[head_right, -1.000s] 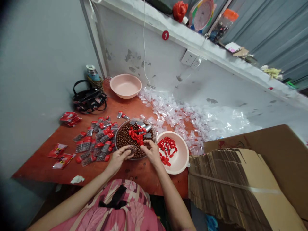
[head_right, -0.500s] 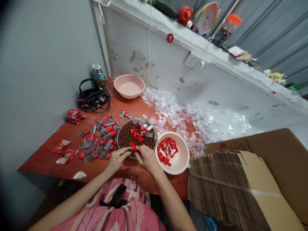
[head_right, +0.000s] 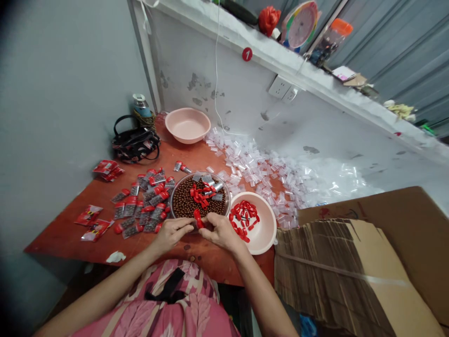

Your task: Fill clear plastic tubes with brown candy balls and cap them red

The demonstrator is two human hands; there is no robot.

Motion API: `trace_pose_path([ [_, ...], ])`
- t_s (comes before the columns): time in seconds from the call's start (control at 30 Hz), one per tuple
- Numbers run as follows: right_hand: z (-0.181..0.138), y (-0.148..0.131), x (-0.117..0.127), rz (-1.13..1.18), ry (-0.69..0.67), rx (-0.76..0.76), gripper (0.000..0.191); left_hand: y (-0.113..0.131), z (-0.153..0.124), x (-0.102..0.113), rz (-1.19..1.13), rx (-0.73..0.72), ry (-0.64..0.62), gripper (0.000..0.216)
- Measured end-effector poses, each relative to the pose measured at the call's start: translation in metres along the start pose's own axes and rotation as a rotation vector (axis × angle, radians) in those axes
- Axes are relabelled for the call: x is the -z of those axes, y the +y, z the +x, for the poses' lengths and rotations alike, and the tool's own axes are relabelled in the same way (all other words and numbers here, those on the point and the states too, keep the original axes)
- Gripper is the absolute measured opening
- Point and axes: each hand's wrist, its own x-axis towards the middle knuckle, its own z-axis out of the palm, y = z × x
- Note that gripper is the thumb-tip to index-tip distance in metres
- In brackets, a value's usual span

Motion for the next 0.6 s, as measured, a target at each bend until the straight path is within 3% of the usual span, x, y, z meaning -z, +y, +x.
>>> trace_pose_path([
  [0.2, 0.003, 0.006, -0.003, -0.138, 0.024, 0.135, 0.007, 0.003, 0.002, -0.002, -0.037, -0.013, 0.071, 0.021],
  [0.33, 0.012, 0.018, -0.010, -0.243, -0.022, 0.167, 0.013, -0.003, 0.012, 0.004, 0.117, -0.060, 0.019, 0.021],
  [0.5, 0.033, 0.007, 0.006, -0.443, -0.047, 0.289, 0.047, -0.010, 0.025, 0.015, 0.178, -0.025, -0.111, 0.024],
  [0.6, 0.041, 0.003, 0.012, -0.480, -0.117, 0.395, 0.053, -0.016, 0.025, 0.015, 0.078, 0.045, -0.108, 0.023],
])
